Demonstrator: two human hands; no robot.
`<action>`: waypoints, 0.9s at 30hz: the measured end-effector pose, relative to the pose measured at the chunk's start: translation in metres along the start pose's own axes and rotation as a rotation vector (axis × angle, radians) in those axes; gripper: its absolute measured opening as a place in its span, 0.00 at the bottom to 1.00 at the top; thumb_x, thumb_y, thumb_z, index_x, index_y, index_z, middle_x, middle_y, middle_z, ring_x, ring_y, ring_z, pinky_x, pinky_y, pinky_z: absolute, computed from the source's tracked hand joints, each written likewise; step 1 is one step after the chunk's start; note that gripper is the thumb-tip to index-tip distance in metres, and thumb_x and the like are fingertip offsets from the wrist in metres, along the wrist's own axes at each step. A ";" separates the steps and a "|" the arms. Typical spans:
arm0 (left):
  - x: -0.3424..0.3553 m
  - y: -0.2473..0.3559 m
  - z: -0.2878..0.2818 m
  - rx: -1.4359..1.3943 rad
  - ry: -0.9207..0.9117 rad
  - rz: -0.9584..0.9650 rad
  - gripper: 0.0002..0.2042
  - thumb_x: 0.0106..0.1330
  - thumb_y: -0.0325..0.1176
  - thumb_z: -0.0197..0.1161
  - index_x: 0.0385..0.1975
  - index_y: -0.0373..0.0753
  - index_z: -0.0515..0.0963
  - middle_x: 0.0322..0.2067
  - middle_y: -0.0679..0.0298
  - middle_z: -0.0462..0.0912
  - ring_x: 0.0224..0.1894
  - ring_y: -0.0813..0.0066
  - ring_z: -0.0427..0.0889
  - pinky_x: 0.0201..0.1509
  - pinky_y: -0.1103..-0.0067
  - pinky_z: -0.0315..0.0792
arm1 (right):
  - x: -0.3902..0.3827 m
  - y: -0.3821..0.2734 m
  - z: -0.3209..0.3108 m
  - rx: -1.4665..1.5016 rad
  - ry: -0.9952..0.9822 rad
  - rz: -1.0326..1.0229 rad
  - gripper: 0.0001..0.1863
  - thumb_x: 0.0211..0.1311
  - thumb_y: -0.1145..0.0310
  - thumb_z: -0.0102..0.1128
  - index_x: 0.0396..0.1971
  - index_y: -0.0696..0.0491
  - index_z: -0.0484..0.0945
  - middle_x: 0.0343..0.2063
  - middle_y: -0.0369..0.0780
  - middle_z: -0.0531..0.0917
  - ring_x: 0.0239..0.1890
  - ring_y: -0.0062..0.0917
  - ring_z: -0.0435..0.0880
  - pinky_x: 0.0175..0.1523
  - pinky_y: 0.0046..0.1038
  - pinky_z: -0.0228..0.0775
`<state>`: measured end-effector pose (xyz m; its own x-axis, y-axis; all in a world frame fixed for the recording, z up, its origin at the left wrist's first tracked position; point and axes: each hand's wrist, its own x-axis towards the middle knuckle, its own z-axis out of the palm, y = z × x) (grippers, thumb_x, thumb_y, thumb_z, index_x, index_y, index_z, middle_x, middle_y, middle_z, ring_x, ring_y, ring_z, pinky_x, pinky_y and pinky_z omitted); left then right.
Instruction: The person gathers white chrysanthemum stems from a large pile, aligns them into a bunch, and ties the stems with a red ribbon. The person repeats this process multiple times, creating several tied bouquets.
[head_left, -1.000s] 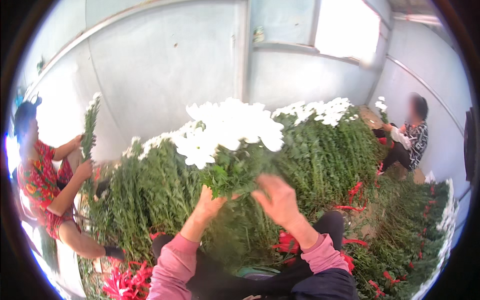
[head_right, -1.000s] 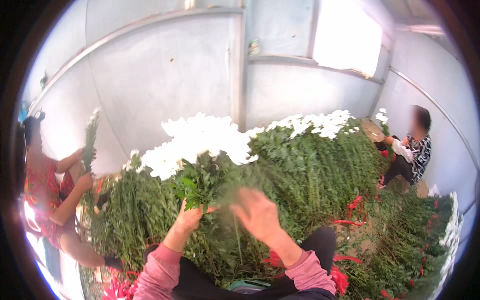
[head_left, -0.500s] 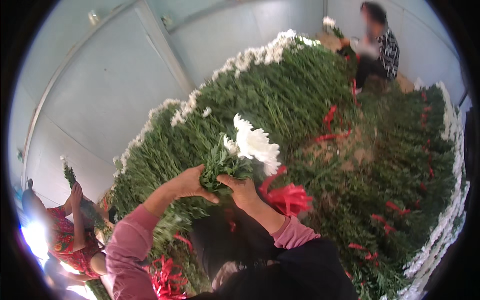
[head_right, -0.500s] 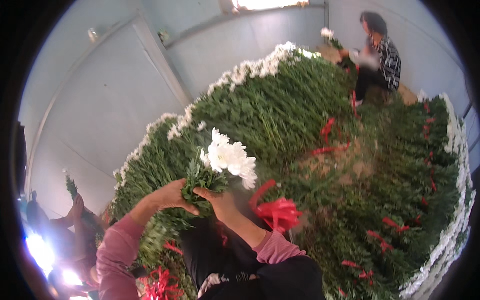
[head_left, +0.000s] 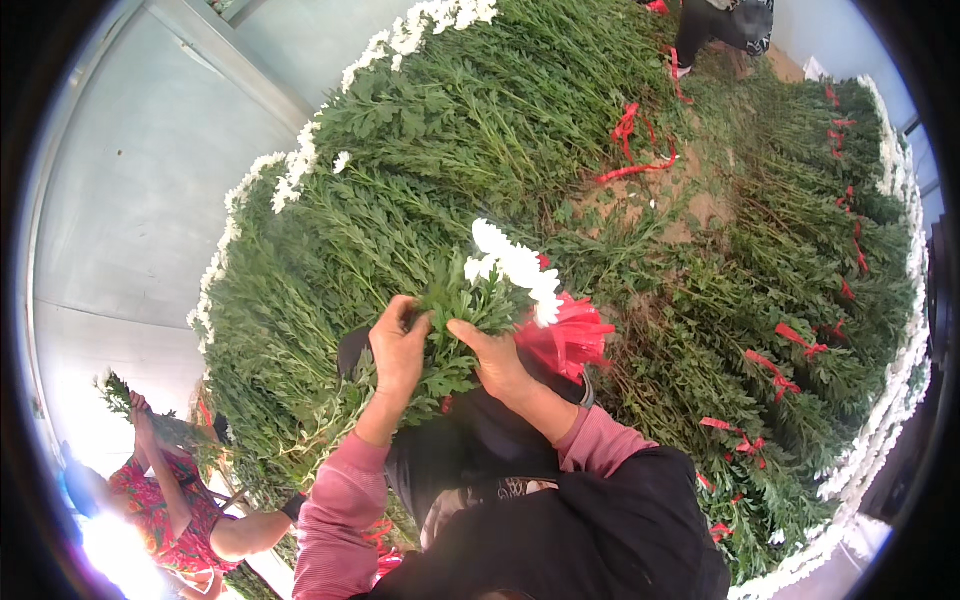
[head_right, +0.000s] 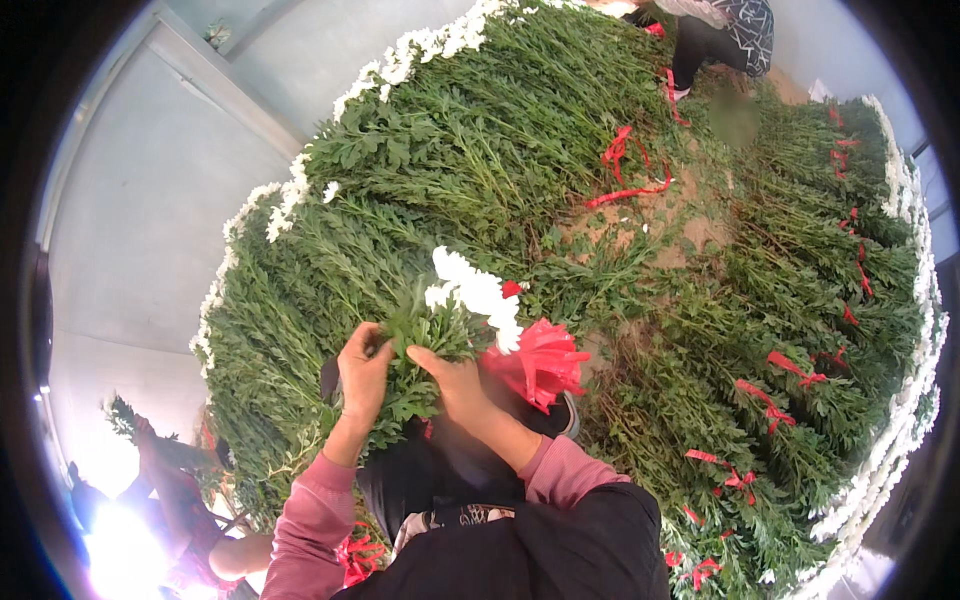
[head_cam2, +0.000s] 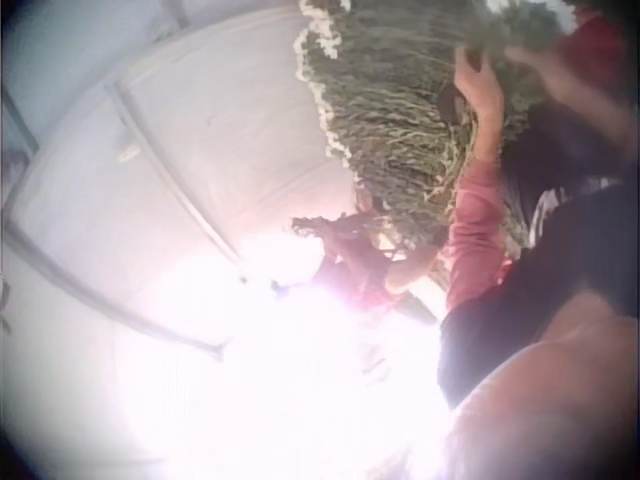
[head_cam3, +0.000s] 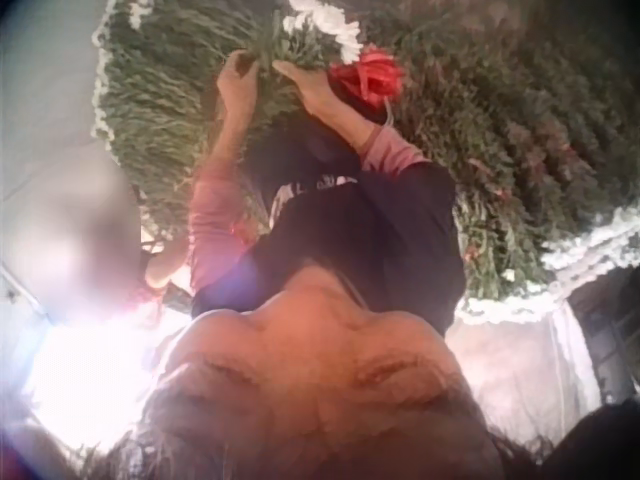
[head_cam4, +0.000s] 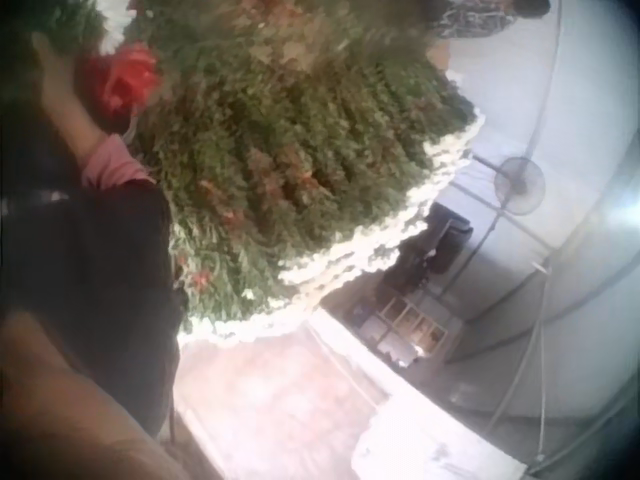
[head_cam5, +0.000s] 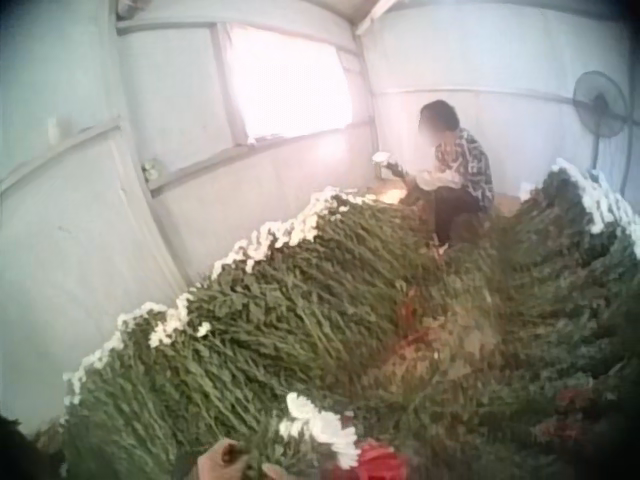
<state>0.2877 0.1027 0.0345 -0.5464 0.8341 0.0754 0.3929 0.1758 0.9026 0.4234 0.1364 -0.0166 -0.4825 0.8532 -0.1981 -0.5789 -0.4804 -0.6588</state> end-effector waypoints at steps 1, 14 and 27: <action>-0.002 0.002 0.005 0.109 0.008 0.097 0.08 0.59 0.17 0.63 0.36 0.33 0.77 0.28 0.64 0.79 0.32 0.78 0.77 0.38 0.78 0.73 | 0.003 0.002 0.001 0.040 0.009 0.022 0.12 0.63 0.71 0.66 0.44 0.58 0.82 0.42 0.34 0.84 0.44 0.16 0.81 0.50 0.25 0.73; -0.036 0.007 -0.025 0.769 -0.411 -0.002 0.52 0.46 0.37 0.78 0.72 0.40 0.53 0.57 0.49 0.76 0.57 0.50 0.78 0.57 0.64 0.73 | 0.013 -0.007 -0.008 0.132 0.034 0.156 0.21 0.57 0.68 0.74 0.50 0.55 0.80 0.46 0.33 0.83 0.47 0.21 0.81 0.55 0.27 0.72; -0.018 0.010 -0.042 0.419 -0.479 -0.031 0.51 0.37 0.35 0.84 0.66 0.32 0.63 0.53 0.50 0.81 0.57 0.58 0.80 0.62 0.70 0.72 | -0.004 -0.026 -0.053 -0.226 0.287 0.085 0.16 0.60 0.62 0.73 0.42 0.55 0.81 0.33 0.31 0.83 0.30 0.14 0.78 0.33 0.19 0.70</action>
<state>0.2704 0.0670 0.0598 -0.2090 0.9496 -0.2335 0.6909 0.3123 0.6520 0.4750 0.1566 -0.0372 -0.3003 0.8496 -0.4336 -0.3692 -0.5227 -0.7684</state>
